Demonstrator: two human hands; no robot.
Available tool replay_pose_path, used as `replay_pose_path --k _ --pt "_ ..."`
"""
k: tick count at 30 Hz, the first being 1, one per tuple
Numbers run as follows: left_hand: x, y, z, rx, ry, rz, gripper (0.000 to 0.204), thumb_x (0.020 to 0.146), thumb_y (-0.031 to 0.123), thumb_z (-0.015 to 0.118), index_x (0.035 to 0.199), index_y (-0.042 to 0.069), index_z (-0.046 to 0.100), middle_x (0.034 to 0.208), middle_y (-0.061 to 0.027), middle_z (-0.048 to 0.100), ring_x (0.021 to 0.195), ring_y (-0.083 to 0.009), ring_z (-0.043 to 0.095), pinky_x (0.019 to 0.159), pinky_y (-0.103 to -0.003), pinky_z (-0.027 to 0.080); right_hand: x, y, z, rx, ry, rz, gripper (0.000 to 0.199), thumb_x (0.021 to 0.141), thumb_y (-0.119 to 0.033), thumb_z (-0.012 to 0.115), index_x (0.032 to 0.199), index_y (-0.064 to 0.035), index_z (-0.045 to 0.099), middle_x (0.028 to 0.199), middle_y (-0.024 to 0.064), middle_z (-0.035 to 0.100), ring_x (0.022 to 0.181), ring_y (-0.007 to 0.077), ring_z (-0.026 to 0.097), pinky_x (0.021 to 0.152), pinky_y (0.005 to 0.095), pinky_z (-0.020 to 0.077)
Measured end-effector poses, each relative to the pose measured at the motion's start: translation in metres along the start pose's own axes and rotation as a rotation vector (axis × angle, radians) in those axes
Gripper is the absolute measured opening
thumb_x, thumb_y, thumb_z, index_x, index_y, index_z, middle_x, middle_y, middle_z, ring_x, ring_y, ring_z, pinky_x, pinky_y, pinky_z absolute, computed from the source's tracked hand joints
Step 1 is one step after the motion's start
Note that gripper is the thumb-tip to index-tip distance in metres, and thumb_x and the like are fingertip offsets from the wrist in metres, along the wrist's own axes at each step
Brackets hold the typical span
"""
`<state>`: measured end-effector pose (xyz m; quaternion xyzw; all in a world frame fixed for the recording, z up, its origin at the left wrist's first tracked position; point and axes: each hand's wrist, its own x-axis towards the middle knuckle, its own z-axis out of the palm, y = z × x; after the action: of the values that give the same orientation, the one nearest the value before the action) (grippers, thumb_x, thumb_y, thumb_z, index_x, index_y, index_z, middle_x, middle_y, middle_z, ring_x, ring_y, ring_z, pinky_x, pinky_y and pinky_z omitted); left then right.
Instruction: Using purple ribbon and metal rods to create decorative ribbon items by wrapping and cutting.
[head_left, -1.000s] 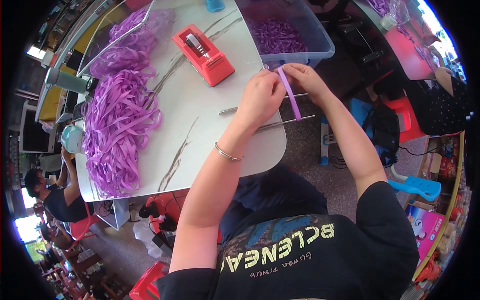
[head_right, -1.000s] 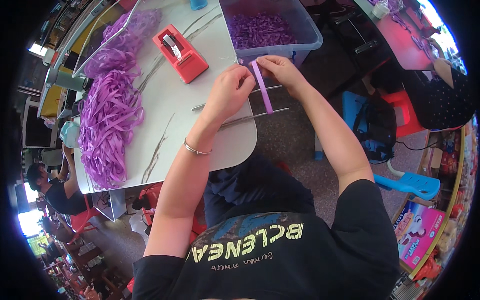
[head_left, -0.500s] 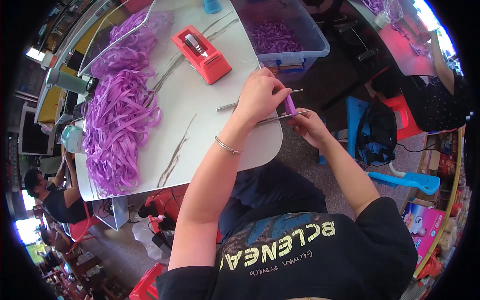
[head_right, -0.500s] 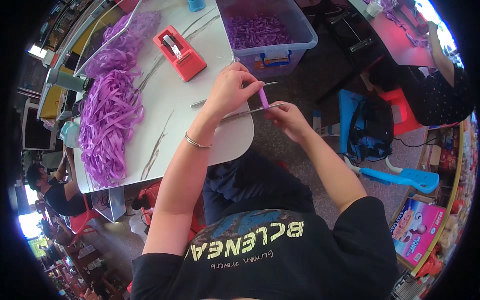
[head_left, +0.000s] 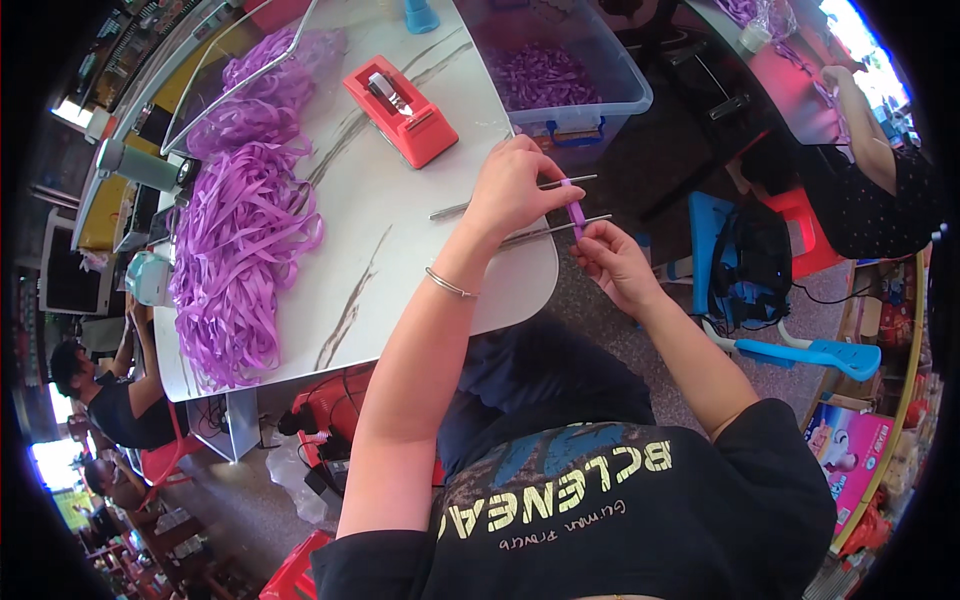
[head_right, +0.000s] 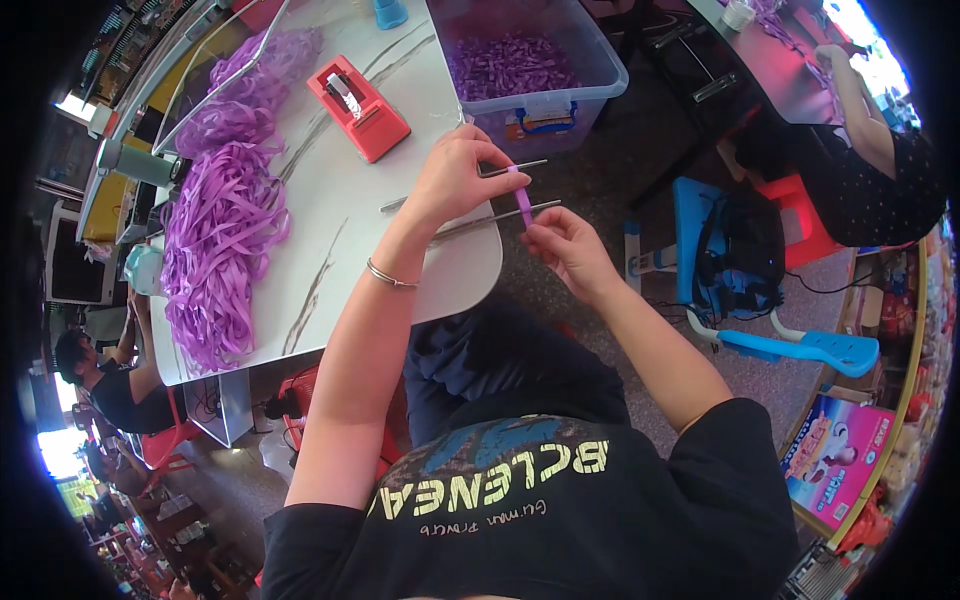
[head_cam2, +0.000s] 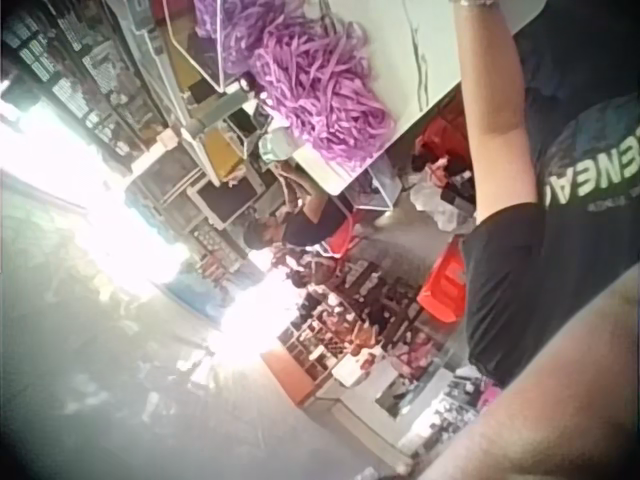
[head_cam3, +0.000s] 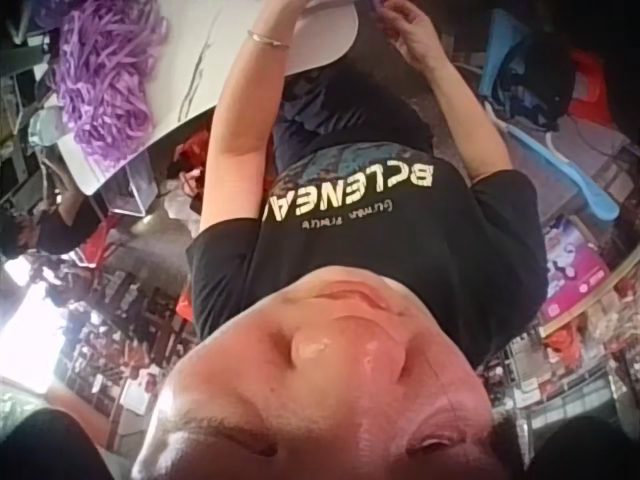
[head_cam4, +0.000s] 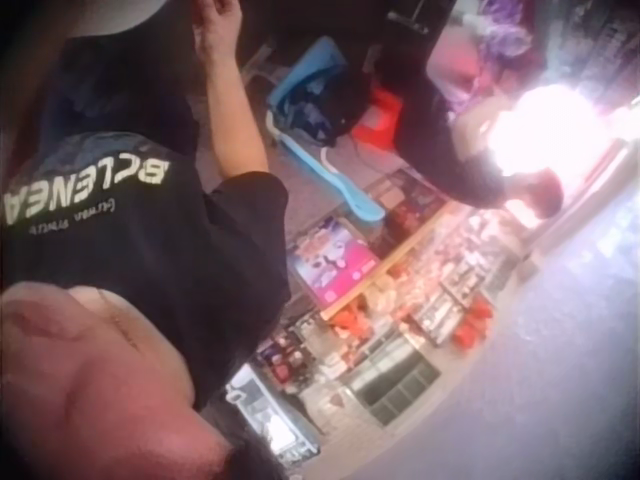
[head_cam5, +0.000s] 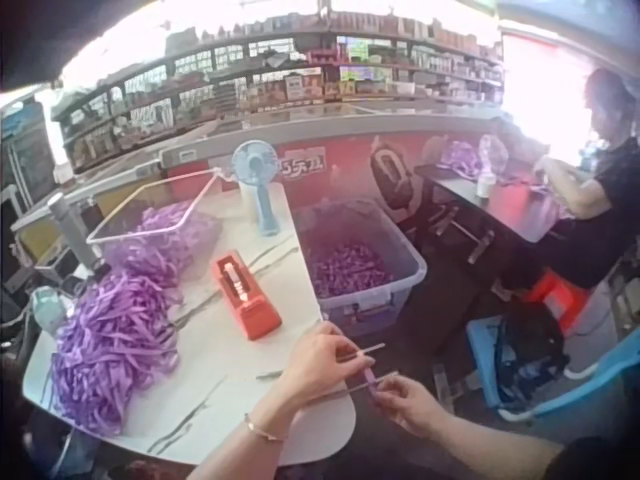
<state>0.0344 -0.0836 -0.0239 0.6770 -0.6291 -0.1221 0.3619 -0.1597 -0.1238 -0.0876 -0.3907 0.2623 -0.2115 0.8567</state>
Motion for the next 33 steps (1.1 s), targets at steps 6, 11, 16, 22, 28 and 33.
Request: replay_pose_path --k 6,11,16,22,28,33 --pt "-0.002 0.001 -0.001 0.005 -0.018 -0.002 0.028 0.067 0.031 0.073 0.078 0.006 0.069 0.085 -0.0087 0.055 0.083 -0.0248 0.052 0.074 -0.033 0.043 -0.004 -0.012 0.006 -0.113 0.063 0.139 0.014 0.086 -0.014 0.058 0.095 -0.0043 0.059 0.079 0.0020 0.061 0.069 0.0070 0.057 0.062 0.0169 0.0461" --pt "-0.016 0.028 -0.006 -0.449 0.049 -0.130 0.026 0.085 0.023 0.057 0.102 0.004 0.060 0.086 -0.0041 0.057 0.078 -0.0158 0.054 0.072 -0.029 0.043 -0.007 -0.021 0.013 -0.196 0.054 0.180 0.014 0.087 -0.019 0.056 0.090 -0.0052 0.060 0.068 -0.0013 0.059 0.059 0.0036 0.054 0.055 0.0156 0.0434" --pt "-0.062 0.051 -0.017 -1.457 -0.170 -0.603 0.040 0.093 0.034 0.040 0.120 0.004 0.044 0.085 -0.0029 0.055 0.073 -0.0117 0.052 0.068 -0.027 0.044 -0.010 -0.025 0.009 -0.257 -0.032 0.150 0.018 0.087 -0.025 0.056 0.089 -0.0072 0.060 0.060 -0.0043 0.055 0.051 0.0021 0.048 0.047 0.0152 0.0345" --pt "-0.085 0.070 0.004 -1.800 -0.212 -0.867 0.050 0.094 0.042 0.033 0.128 0.006 0.026 0.084 -0.0059 0.053 0.070 -0.0132 0.050 0.064 -0.026 0.043 -0.012 -0.031 0.016 -0.295 -0.064 0.109 0.015 0.087 -0.022 0.057 0.086 -0.0073 0.058 0.059 -0.0054 0.052 0.049 0.0002 0.045 0.044 0.0142 0.0315" --pt "-0.076 0.064 0.020 -2.165 -0.227 -0.778 0.027 0.094 0.035 0.036 0.100 0.009 0.040 0.074 -0.0028 0.051 0.064 -0.0108 0.048 0.059 -0.023 0.041 -0.013 -0.030 0.020 -0.278 0.007 0.090 0.016 0.087 -0.023 0.057 0.087 -0.0070 0.058 0.063 -0.0043 0.054 0.051 -0.0006 0.045 0.044 0.0144 0.0312" --pt "-0.082 0.053 0.027 -2.246 -0.232 -0.676 0.016 0.091 0.023 0.042 0.101 0.011 0.042 0.077 -0.0015 0.047 0.065 -0.0116 0.043 0.059 -0.024 0.039 -0.011 -0.056 0.009 -0.645 -0.057 0.161 0.026 0.086 -0.030 0.058 0.080 -0.0056 0.060 0.060 -0.0024 0.055 0.045 0.0014 0.043 0.043 0.0167 0.0308"
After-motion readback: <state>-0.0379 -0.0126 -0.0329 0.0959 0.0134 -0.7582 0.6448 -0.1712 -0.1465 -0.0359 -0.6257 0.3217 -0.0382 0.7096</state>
